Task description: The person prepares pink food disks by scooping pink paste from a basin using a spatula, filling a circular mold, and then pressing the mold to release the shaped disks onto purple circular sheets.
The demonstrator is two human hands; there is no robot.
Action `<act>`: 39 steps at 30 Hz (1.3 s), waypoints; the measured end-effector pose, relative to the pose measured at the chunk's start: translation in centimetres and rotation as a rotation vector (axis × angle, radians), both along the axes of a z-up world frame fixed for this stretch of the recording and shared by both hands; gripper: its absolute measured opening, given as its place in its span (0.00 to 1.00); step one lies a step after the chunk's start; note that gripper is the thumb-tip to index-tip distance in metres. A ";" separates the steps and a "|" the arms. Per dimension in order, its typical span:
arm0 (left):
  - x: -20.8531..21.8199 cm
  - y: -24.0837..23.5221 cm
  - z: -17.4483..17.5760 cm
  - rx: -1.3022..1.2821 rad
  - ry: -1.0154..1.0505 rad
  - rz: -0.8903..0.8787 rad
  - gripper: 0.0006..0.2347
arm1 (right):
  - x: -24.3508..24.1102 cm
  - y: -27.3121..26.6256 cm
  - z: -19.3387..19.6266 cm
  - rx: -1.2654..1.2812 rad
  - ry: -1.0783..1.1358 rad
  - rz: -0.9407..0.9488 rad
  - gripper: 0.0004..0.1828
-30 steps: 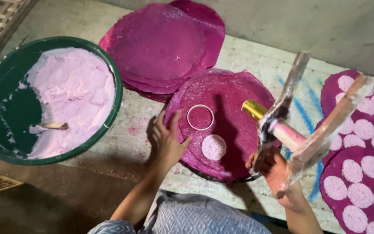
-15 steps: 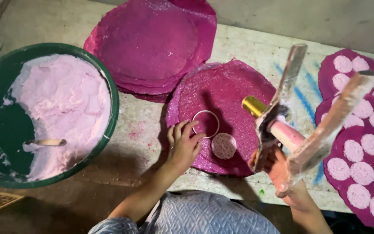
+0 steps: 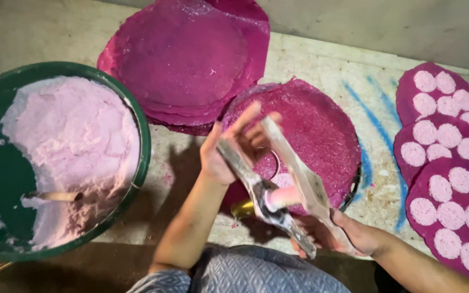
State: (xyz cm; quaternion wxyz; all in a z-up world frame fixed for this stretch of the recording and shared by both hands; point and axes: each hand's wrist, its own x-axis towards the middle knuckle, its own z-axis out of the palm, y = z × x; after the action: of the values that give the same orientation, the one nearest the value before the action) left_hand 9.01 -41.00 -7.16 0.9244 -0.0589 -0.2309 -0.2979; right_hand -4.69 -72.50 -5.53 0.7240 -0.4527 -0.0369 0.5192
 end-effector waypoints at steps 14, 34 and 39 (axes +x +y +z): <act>7.2 -0.8 3.1 -0.008 -0.439 0.330 0.20 | 10.4 -6.8 7.9 -0.937 -0.189 0.364 0.62; 8.3 -1.1 -7.5 -0.241 -0.006 0.306 0.12 | 11.2 3.9 6.6 -1.088 -0.238 0.354 0.50; 7.1 -2.5 -9.0 -0.250 0.082 0.283 0.11 | 10.3 3.3 5.4 -1.026 -0.176 0.277 0.48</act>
State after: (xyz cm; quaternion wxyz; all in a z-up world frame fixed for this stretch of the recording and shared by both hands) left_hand 16.07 -43.52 -16.15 0.9512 -0.1520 -0.2343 -0.1313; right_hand 5.58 -69.24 -0.13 0.3288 -0.7808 0.1015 0.5214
